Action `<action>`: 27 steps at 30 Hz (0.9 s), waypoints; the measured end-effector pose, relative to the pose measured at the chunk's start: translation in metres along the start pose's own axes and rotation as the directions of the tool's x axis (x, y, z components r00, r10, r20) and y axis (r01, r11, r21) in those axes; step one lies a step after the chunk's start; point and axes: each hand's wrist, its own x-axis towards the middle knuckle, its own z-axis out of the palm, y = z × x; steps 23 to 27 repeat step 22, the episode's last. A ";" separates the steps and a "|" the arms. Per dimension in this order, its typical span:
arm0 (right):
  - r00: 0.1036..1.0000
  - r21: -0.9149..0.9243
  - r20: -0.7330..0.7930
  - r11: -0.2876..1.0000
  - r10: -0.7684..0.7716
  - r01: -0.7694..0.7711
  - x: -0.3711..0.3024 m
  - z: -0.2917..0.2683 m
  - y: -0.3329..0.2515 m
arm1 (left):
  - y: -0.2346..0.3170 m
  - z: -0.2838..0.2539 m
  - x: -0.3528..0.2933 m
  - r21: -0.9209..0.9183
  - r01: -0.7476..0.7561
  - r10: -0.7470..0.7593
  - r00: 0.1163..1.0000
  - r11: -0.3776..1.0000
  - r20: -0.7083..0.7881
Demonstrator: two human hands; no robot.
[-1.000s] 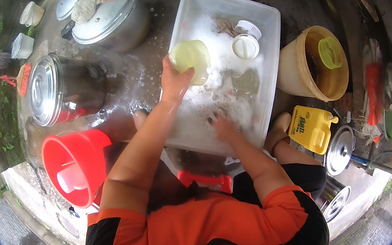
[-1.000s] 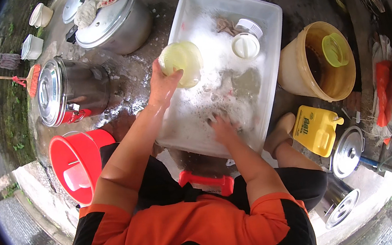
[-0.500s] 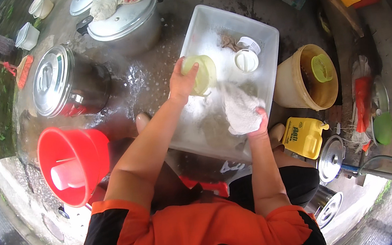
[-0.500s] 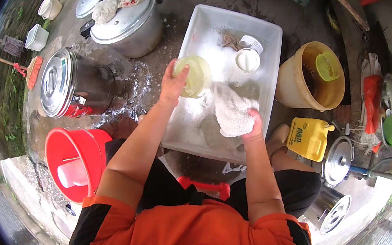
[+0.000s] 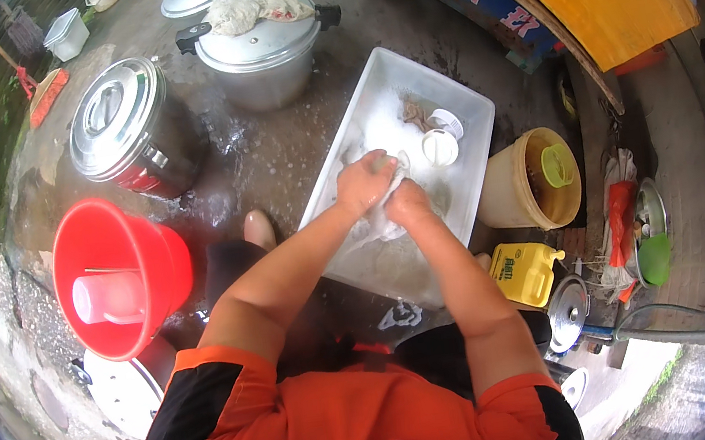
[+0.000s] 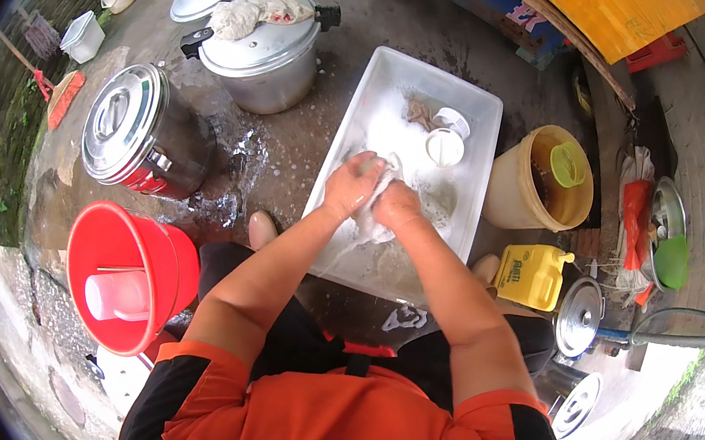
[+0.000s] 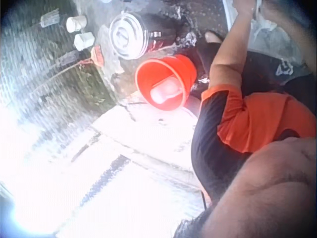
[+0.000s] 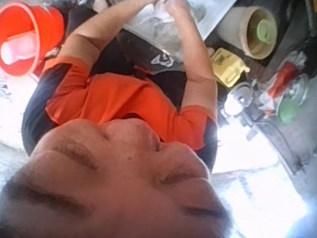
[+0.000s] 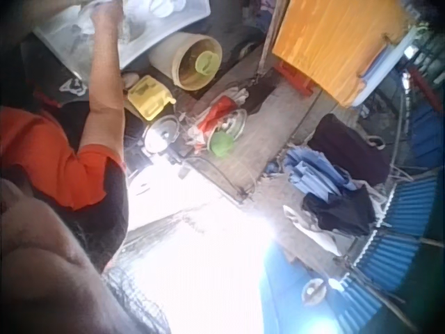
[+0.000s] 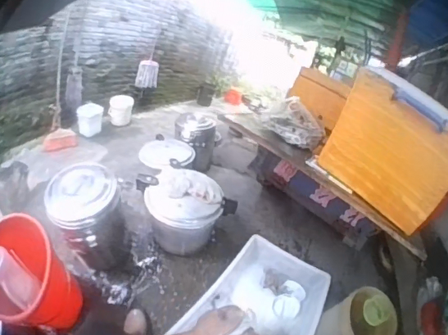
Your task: The person washes a large plastic pitcher, a cloth, a ladle, and a green bowl in a basin of soapy water by hand, then places the pitcher into a red bucket.
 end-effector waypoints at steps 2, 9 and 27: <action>0.979 0.276 -0.093 0.940 -0.183 0.202 0.020 0.016 0.006 | -0.006 -0.002 -0.008 0.144 -0.095 0.114 0.985 0.985 -0.132; 0.984 0.984 0.061 0.173 -0.165 -0.032 0.000 -0.006 -0.009 | 0.007 -0.016 -0.014 0.128 -0.218 0.232 0.967 0.967 -0.104; 0.833 0.976 0.186 0.003 -0.520 -0.216 0.034 -0.024 0.033 | 0.005 -0.004 0.024 -0.080 -0.156 0.160 0.986 0.984 0.045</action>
